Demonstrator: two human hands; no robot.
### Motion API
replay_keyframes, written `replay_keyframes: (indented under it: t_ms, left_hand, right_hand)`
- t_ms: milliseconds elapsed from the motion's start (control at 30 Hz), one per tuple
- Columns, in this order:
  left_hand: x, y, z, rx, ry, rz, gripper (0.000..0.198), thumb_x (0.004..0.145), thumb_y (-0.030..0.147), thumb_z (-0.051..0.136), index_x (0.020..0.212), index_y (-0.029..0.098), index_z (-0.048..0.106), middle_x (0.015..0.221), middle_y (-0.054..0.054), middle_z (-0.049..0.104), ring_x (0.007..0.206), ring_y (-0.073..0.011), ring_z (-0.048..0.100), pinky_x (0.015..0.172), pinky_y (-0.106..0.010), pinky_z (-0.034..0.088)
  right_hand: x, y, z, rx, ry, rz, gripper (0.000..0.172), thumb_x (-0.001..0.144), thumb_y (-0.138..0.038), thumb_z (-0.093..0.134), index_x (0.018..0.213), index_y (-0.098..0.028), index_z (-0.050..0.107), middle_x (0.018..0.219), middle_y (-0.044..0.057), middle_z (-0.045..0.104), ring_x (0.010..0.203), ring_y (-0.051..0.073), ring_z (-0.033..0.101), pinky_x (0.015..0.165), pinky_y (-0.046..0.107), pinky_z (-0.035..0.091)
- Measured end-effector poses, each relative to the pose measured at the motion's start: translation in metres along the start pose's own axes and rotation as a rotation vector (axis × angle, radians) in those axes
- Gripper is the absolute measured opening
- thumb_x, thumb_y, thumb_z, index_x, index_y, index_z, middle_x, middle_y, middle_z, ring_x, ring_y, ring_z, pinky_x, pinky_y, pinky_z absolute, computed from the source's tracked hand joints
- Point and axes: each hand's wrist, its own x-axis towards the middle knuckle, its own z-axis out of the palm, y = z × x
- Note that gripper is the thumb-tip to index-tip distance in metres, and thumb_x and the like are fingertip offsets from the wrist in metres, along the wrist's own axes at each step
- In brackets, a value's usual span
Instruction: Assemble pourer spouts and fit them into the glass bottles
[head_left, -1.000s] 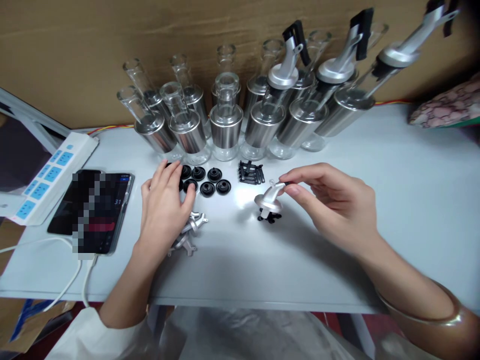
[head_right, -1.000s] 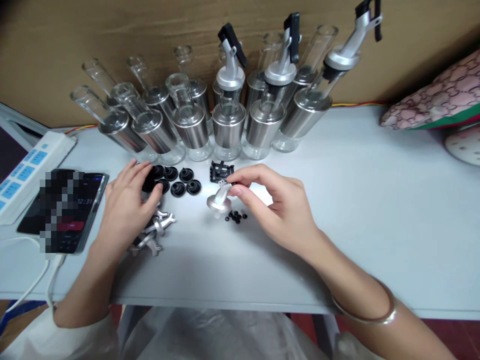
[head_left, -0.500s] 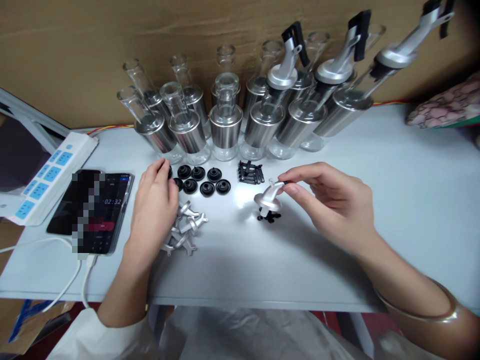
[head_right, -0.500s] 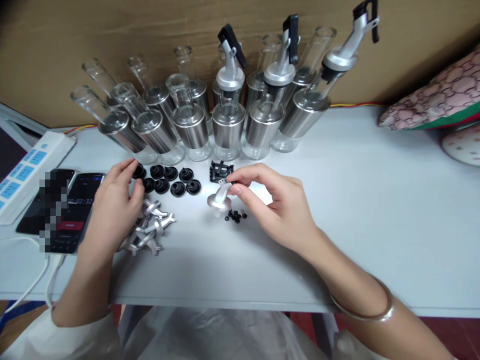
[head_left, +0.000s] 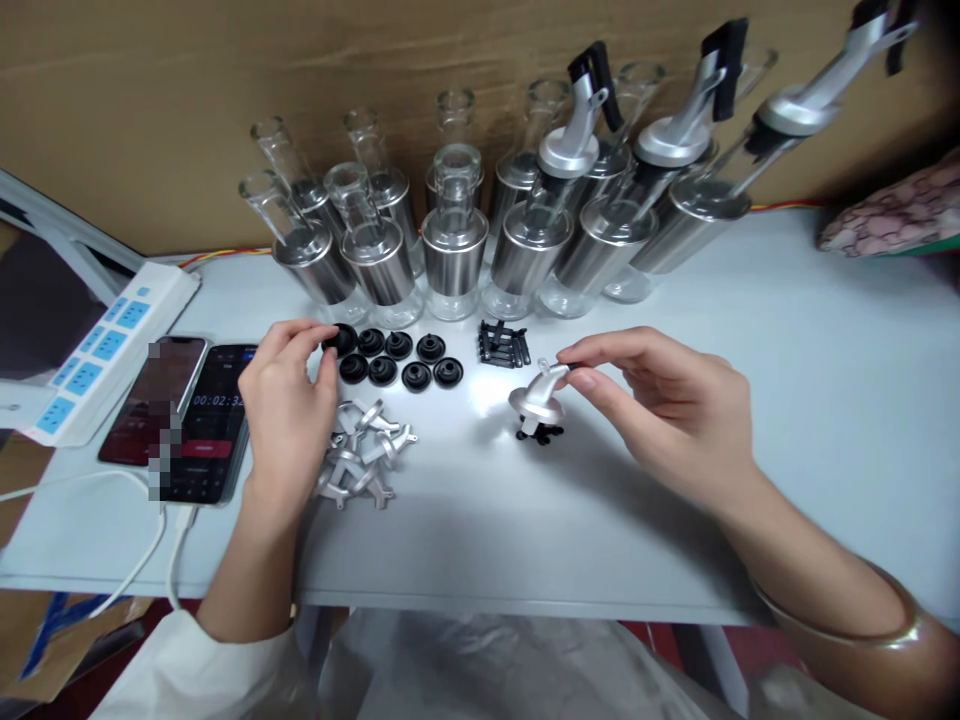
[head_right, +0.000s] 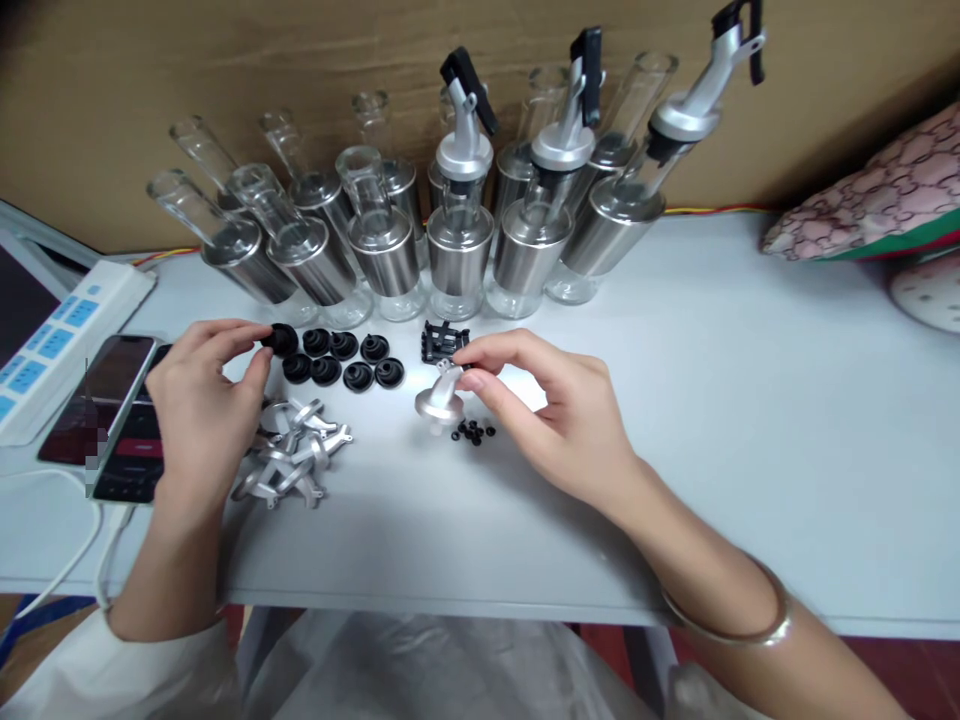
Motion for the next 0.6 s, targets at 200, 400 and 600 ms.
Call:
replay_keyframes:
  t_ms: [200,400,600]
  left_hand:
    - [-0.003,0.009,0.0,-0.045,0.083,0.012,0.014,0.083,0.014,0.06,0.091,0.02,0.07,0.095,-0.004,0.069,0.09,-0.0207,0.068,0.086,-0.036,0.054]
    - [-0.008,0.017,0.002,-0.324,0.096,0.058,0.016,0.078,0.012,0.062,0.092,0.019,0.066,0.09,-0.003,0.065,0.082,-0.0165,0.063,0.076,-0.032,0.055]
    - [-0.016,0.029,0.005,-0.54,0.095,0.169,0.023,0.072,0.004,0.06,0.089,0.02,0.063,0.087,-0.001,0.061,0.079,-0.0141,0.059,0.071,-0.029,0.052]
  right_hand:
    - [-0.001,0.001,-0.001,0.003,0.003,0.0,0.019,0.085,-0.013,0.066,0.097,-0.028,0.068,0.082,-0.003,0.073,0.073,0.012,0.067,0.069,0.024,0.052]
    - [-0.003,0.002,0.0,0.034,0.013,0.05,0.019,0.085,-0.017,0.067,0.098,-0.031,0.068,0.084,-0.001,0.074,0.074,0.018,0.069,0.068,0.031,0.053]
    - [-0.003,-0.001,0.003,0.09,0.067,0.117,0.012,0.081,-0.019,0.071,0.089,-0.028,0.068,0.079,0.0,0.074,0.072,0.019,0.069,0.065,0.033,0.055]
